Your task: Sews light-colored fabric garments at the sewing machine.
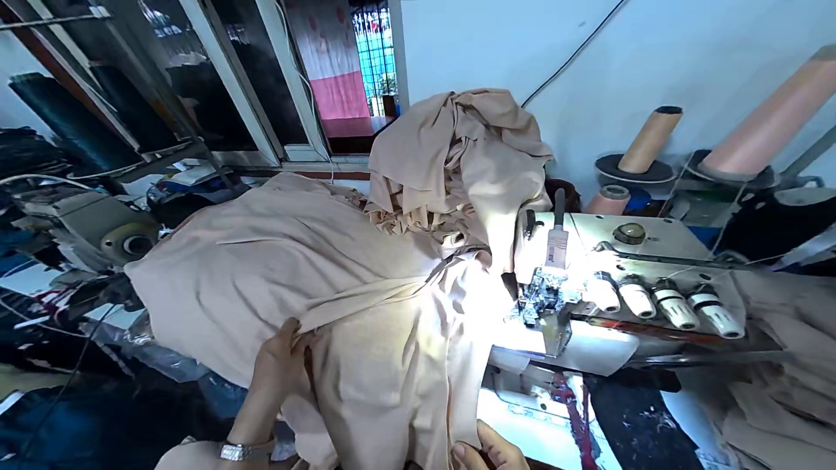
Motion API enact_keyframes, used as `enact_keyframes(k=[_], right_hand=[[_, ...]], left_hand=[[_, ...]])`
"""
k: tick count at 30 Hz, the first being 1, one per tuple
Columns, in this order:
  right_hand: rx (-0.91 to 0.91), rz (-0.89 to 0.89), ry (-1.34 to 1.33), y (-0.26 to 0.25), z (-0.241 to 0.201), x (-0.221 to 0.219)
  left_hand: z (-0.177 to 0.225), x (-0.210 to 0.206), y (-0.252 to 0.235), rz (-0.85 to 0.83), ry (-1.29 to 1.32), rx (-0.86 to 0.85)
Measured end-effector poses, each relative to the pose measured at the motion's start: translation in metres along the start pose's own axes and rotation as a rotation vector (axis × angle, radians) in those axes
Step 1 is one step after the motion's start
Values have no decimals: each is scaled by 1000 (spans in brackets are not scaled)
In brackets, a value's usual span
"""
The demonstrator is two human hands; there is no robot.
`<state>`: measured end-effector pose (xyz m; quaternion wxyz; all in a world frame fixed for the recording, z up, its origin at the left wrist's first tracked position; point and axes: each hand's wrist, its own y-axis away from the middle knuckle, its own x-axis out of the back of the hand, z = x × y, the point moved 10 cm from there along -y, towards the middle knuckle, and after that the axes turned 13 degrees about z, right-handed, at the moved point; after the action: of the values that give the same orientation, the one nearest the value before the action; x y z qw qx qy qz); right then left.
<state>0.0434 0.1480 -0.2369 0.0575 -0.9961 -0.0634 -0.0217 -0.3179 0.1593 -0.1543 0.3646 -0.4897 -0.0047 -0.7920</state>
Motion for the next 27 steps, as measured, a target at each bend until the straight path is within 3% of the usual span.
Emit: enact_keyframes(k=[5,7,9,11,14,16,18,23,27], right_hand=[[37,-51,-92,-2,-33,22],[2,-8,-53,-4,-28,30],[-63,54,-13,-2,-11,31],[-100,118,-7,2,4,31],[-113,171,-27,8,16,29],[-93,184,-20,8,18,29],[-97,205,-20,10,18,31],[-56,295,-32,14,17,37],[71,287,-72,11,-16,30]], left_hand=[[43,73,-51,279,128,-201],[54,75,-73,323,95,-193],[65,58,-75,265,42,-196],[102,38,-43,192,32,-350],[164,-16,66,-89,210,-815],[182,-55,136,-316,251,-1091],[182,-77,175,-468,201,-1211],[173,-76,196,-579,350,-1213],[188,-46,175,-738,747,-935]])
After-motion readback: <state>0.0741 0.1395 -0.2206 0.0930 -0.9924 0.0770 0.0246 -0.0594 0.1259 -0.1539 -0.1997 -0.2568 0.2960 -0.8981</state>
